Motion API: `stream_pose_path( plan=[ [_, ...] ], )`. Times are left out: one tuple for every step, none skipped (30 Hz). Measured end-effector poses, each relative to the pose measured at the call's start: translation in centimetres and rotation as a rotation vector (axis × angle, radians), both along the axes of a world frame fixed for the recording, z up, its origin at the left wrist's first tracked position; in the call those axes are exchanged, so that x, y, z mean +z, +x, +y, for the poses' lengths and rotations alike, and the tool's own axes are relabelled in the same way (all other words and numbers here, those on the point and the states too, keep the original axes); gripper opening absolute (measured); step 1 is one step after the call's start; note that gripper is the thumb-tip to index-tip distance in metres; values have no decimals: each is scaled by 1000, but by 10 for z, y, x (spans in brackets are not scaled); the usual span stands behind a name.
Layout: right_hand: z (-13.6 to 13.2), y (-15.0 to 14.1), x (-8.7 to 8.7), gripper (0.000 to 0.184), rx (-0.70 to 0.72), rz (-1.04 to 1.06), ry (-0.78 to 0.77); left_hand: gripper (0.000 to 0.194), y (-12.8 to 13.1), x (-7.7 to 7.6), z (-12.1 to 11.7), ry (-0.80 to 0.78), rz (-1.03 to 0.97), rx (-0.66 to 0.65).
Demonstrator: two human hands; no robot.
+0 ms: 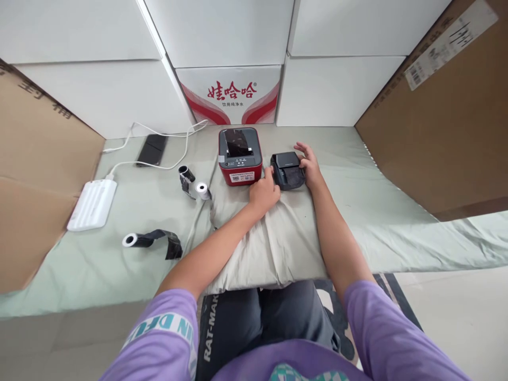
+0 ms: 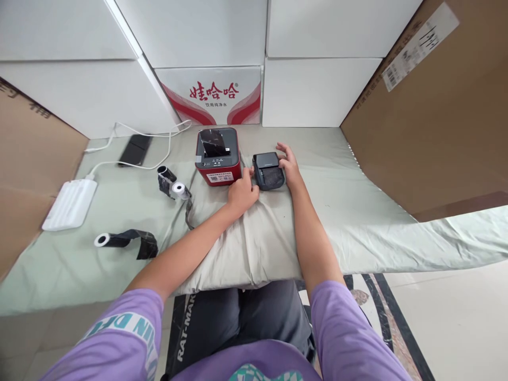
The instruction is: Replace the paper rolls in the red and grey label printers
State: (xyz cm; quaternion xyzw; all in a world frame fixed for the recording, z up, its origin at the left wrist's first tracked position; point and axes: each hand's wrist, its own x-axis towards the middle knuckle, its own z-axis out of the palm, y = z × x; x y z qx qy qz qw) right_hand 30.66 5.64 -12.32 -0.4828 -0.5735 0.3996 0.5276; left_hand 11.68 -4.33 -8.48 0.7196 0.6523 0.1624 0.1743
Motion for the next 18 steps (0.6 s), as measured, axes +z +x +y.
stream_pose_path(
  plan=[
    [-1,0,1,60,12,3,2,58,0,0,0,4,-1,1],
    [-2,0,1,59,23,5,8,57,-1,0,0,11,-2,2],
    [-2,-1,1,59,28,7,16,56,-1,-1,0,20,-3,2],
    [-2,-1,1,58,26,8,27,55,-1,-1,0,27,-2,2],
    [-3,-2,0,57,13,9,40,54,-1,-2,0,31,0,1],
    [-2,-3,0,56,-13,11,53,54,-1,-2,0,33,5,1],
    [-2,-3,-2,55,-47,14,65,53,0,-2,0,31,10,2],
    [-2,-4,-3,55,-83,13,78,53,0,-2,0,29,16,4],
    [-1,-5,-4,56,-114,9,92,54,0,-2,0,28,21,6],
    [0,-6,-4,58,-133,-5,109,54,1,-1,0,26,23,7],
    [1,-6,-5,60,-140,-26,129,54,1,-1,0,26,23,9],
    [3,-6,-6,62,-138,-52,151,54,1,-1,0,26,24,11],
    [4,-6,-6,63,-131,-76,173,54,1,-1,0,26,24,11],
    [5,-5,-6,65,-126,-95,189,54,2,-1,0,28,23,10],
    [6,-5,-5,67,-120,-107,198,54,2,-1,0,31,23,10],
    [6,-4,-5,70,-114,-113,201,53,2,-1,0,36,23,9],
    [6,-4,-4,72,-108,-114,200,53,2,-2,0,40,22,9],
    [5,-4,-3,74,-99,-116,198,53,2,-2,0,44,21,9]
  ],
)
